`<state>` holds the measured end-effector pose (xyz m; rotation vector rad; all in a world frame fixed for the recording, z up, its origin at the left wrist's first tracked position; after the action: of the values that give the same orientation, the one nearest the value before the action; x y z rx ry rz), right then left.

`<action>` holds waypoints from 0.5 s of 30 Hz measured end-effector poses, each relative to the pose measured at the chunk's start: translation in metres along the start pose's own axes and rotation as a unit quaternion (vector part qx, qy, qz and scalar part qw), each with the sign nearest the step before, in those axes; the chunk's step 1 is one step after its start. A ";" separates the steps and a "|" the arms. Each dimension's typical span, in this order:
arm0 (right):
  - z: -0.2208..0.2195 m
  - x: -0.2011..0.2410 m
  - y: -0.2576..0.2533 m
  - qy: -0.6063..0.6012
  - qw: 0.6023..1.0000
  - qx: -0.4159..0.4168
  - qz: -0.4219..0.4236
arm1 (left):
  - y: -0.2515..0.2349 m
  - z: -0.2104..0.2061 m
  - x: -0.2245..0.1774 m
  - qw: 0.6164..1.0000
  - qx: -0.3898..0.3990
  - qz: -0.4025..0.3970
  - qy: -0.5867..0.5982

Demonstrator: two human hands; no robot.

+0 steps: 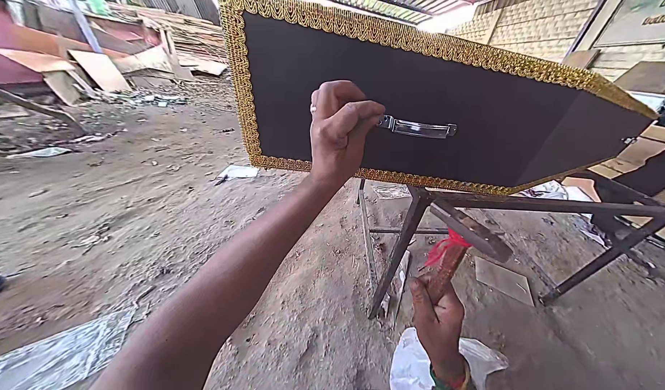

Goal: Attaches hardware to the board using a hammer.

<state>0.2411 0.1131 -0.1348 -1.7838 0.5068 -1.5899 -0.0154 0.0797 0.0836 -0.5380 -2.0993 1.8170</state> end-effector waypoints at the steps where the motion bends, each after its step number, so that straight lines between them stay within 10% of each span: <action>1: 0.000 -0.001 0.001 -0.005 1.000 0.005 -0.006 | -0.003 -0.003 0.002 1.000 0.011 -0.022 -0.018; 15: -0.007 -0.012 -0.006 -0.017 0.996 0.035 -0.086 | 0.009 -0.019 0.028 0.993 0.030 -0.092 -0.073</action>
<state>0.2316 0.1244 -0.1391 -1.8389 0.2852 -1.6682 -0.0301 0.1102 0.0775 -0.1943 -2.1016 1.8543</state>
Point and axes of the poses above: each hand's wrist, its own y-axis away from the middle knuckle, its own z-axis out of the back of the hand, x = y × z, the point moved 3 cm from there along -y, towards the middle knuckle, and after that the axes turned 4 degrees about -x, right-handed, at the moved point
